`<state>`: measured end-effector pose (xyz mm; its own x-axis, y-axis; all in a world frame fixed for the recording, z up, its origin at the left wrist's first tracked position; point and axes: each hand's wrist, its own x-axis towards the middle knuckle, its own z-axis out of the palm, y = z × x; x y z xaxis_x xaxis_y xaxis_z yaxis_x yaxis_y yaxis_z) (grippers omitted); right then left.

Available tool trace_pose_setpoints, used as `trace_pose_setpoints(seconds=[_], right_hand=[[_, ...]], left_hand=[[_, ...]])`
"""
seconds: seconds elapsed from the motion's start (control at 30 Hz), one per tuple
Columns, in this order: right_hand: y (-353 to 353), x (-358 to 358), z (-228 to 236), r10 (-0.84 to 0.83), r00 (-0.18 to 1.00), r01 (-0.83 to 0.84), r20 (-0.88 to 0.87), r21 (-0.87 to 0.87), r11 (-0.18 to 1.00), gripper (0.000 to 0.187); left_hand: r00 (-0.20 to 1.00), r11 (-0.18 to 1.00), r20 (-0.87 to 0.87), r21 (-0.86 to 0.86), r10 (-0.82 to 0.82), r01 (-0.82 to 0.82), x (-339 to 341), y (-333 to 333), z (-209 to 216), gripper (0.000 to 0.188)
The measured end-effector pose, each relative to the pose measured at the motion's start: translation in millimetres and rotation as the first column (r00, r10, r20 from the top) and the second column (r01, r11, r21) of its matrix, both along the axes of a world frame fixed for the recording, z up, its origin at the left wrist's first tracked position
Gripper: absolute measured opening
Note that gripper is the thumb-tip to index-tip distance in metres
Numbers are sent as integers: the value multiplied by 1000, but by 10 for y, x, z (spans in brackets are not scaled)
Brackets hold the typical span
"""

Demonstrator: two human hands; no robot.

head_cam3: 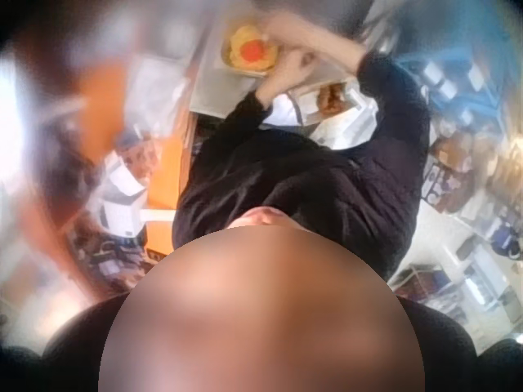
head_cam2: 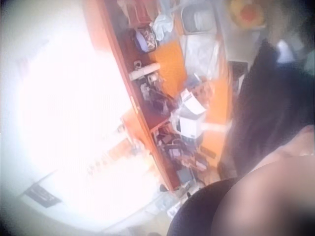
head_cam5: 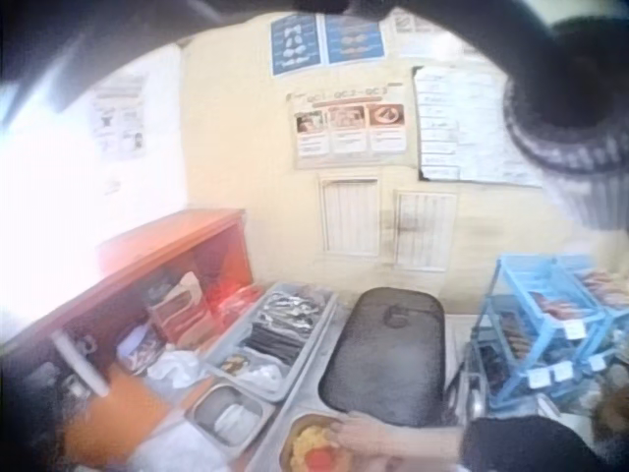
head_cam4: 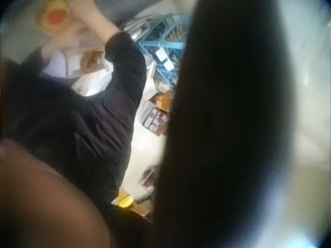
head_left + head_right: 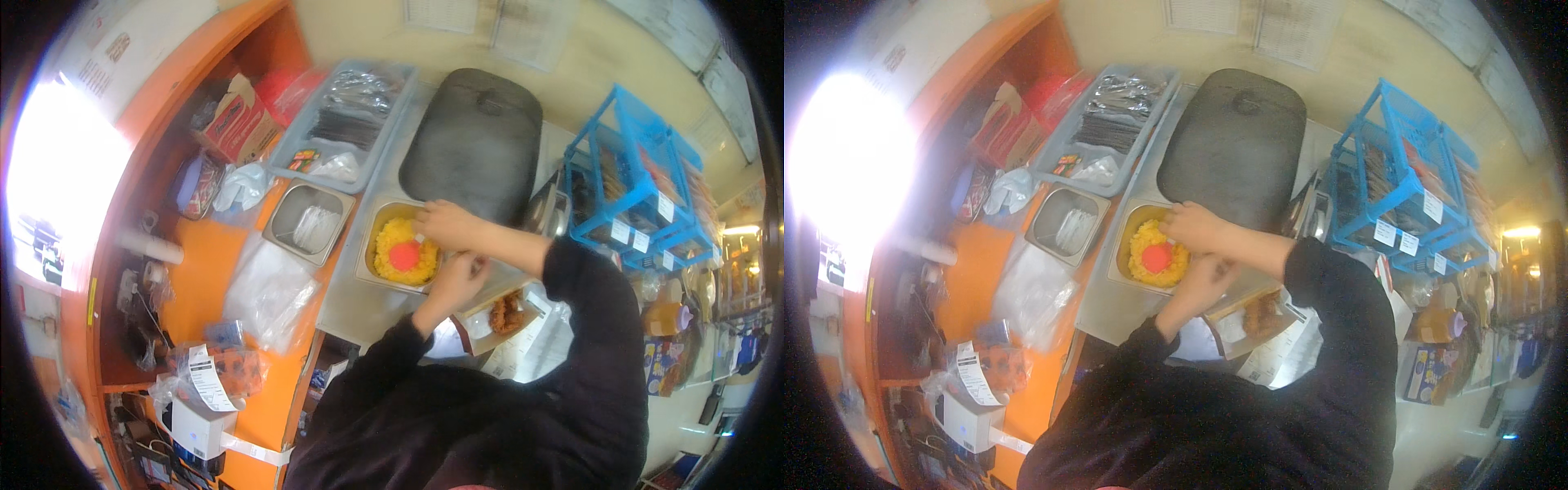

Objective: The person assembles a takeout meal by placing rice and fried chicken into a box, adding a side of corn, and inserting a receipt. They then wipe the display case glass and scoop a brown condiment into a container.

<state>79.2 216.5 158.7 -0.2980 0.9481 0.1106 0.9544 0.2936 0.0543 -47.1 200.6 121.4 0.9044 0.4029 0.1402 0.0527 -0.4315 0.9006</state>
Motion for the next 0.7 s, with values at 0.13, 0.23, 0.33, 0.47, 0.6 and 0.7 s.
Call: trace_pose_setpoints(seconds=[0.13, 0.23, 0.33, 0.47, 0.6, 0.7], right_hand=[[303, -26, -350, 248, 915, -212, 317, -145, 967, 9], [259, -79, -293, 283, 908, -262, 308, -110, 959, 7], [180, -196, -150, 221, 925, -193, 309, -119, 974, 9], [251, -582, -151, -41, 992, 70, 121, -246, 967, 12], [372, -888, -260, -244, 964, 189, -102, -381, 905, 16], [461, -869, -254, -235, 954, 121, -185, -478, 870, 16]], left_hand=[[910, 941, 239, -97, 338, -324, -821, 134, -131, 16], [549, 555, 99, -245, 830, -795, -1008, 301, -295, 29], [501, 488, 62, -355, 863, -797, -1000, 480, -385, 43], [464, 398, 37, -578, 885, -712, -685, 538, -499, 53], [399, 314, 145, -861, 906, -400, -522, 593, -608, 58], [365, 284, 153, -898, 918, -337, -491, 587, -613, 60]])
